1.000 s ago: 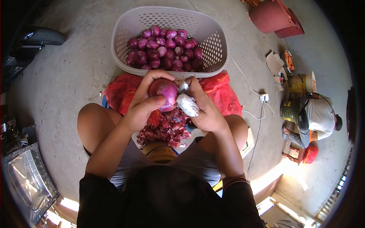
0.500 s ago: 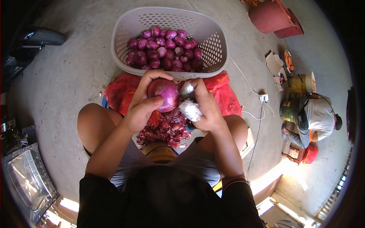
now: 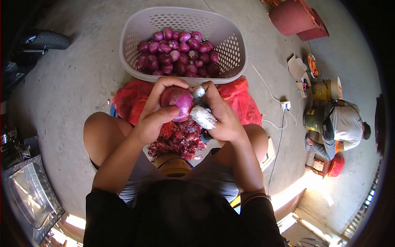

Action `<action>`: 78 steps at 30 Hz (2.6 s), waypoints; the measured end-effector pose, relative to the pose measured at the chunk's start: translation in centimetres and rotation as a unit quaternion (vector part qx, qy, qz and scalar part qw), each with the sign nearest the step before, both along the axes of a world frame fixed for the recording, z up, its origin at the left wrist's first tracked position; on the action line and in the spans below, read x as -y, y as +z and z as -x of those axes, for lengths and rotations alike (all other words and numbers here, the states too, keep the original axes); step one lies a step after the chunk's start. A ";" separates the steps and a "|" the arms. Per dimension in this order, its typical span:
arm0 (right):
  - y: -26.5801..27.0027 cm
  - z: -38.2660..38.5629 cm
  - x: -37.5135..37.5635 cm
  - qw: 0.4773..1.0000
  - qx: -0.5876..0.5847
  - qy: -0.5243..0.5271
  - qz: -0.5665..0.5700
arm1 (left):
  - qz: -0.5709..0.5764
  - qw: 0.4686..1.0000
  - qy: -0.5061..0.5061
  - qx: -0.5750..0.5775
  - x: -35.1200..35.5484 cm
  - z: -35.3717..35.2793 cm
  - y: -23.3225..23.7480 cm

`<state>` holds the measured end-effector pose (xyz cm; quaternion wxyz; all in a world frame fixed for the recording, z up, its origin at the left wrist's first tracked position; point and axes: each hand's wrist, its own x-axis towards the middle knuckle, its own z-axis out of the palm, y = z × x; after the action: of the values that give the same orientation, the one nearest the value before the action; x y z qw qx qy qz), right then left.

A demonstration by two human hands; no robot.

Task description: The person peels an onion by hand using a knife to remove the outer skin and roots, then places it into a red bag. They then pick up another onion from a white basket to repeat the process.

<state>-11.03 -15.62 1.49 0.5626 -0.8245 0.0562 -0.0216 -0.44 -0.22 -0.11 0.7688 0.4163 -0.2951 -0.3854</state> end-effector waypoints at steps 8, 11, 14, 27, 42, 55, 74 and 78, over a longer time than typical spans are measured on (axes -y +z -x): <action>0.3 -0.1 -0.5 0.994 0.062 0.002 0.086 | 0.002 0.999 0.013 0.035 0.1 0.0 -0.1; 0.1 -0.1 -0.6 0.987 0.080 -0.010 0.136 | -0.010 0.999 0.030 0.043 0.1 0.0 0.1; 0.0 0.1 -0.5 0.978 0.082 -0.012 0.192 | -0.018 0.998 0.041 0.046 0.1 0.0 0.1; 0.8 -0.1 -0.1 0.990 0.057 -0.045 0.124 | -0.028 0.997 0.047 0.057 0.0 0.0 0.1; 0.3 -0.1 -0.5 0.998 0.012 -0.033 0.045 | -0.041 0.988 0.073 0.131 0.1 0.3 0.6; 0.0 -0.2 -0.6 0.977 0.071 -0.013 0.202 | -0.039 0.987 0.087 0.132 0.2 0.3 0.0; 0.8 -0.4 -0.4 0.994 0.057 -0.037 0.089 | -0.008 0.994 0.069 0.089 0.1 0.3 0.3; 0.4 -0.4 -0.3 0.993 0.046 -0.026 0.101 | -0.012 0.990 0.070 0.120 0.0 0.2 0.2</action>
<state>-10.59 -15.30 1.86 0.4775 -0.8736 0.0495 -0.0797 -0.63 -0.26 0.11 0.7476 0.4886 -0.3507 -0.2816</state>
